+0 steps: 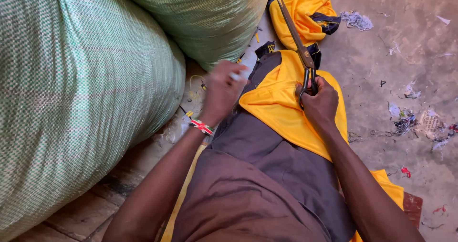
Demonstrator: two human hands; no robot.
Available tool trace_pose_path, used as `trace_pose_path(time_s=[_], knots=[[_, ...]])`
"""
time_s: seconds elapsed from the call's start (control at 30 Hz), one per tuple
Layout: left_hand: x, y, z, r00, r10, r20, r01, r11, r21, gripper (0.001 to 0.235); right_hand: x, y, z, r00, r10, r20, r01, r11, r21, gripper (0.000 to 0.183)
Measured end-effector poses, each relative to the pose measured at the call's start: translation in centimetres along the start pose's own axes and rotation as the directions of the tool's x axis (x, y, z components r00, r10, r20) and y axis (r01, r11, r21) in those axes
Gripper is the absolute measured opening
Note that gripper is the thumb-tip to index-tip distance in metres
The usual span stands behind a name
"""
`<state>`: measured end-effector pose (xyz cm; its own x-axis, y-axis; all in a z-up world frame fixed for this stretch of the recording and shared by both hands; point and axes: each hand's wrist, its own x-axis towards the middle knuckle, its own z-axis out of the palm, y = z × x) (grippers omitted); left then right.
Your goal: The person sits on the floor and uses large shears to cut a piece of yellow fabric with a dark border. They hold the fabric on their lap, trim the edges, and cut along the seams to separate sections.
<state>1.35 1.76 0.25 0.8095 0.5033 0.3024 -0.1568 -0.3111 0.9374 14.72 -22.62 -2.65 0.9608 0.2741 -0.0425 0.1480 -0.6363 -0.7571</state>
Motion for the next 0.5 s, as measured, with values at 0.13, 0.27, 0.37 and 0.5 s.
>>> trace_pose_path(time_s=[0.13,0.27,0.37,0.5], knots=[[-2.1,1.1,2.8,0.974,-0.010,0.226,-0.036,0.979,0.199,0.022,0.1,0.0,0.3,1.000,-0.012,-0.014,0.012,1.000,-0.013,0.027],[-2.4,1.9,3.7,0.948,-0.004,0.320,-0.119,0.925,0.362,0.011,0.2,0.5,0.3,1.000,-0.002,-0.028,0.000,0.999,-0.054,0.026],[-2.5,-0.9,4.6,0.934,-0.022,0.358,-0.136,0.901,0.412,0.009,0.3,0.9,0.4,0.999,-0.014,-0.034,0.011,0.996,-0.087,0.026],[-1.0,-0.4,3.1,0.825,-0.434,0.362,0.547,0.777,-0.313,0.019,0.0,0.7,0.2,0.999,-0.019,-0.041,0.015,0.994,-0.104,0.027]])
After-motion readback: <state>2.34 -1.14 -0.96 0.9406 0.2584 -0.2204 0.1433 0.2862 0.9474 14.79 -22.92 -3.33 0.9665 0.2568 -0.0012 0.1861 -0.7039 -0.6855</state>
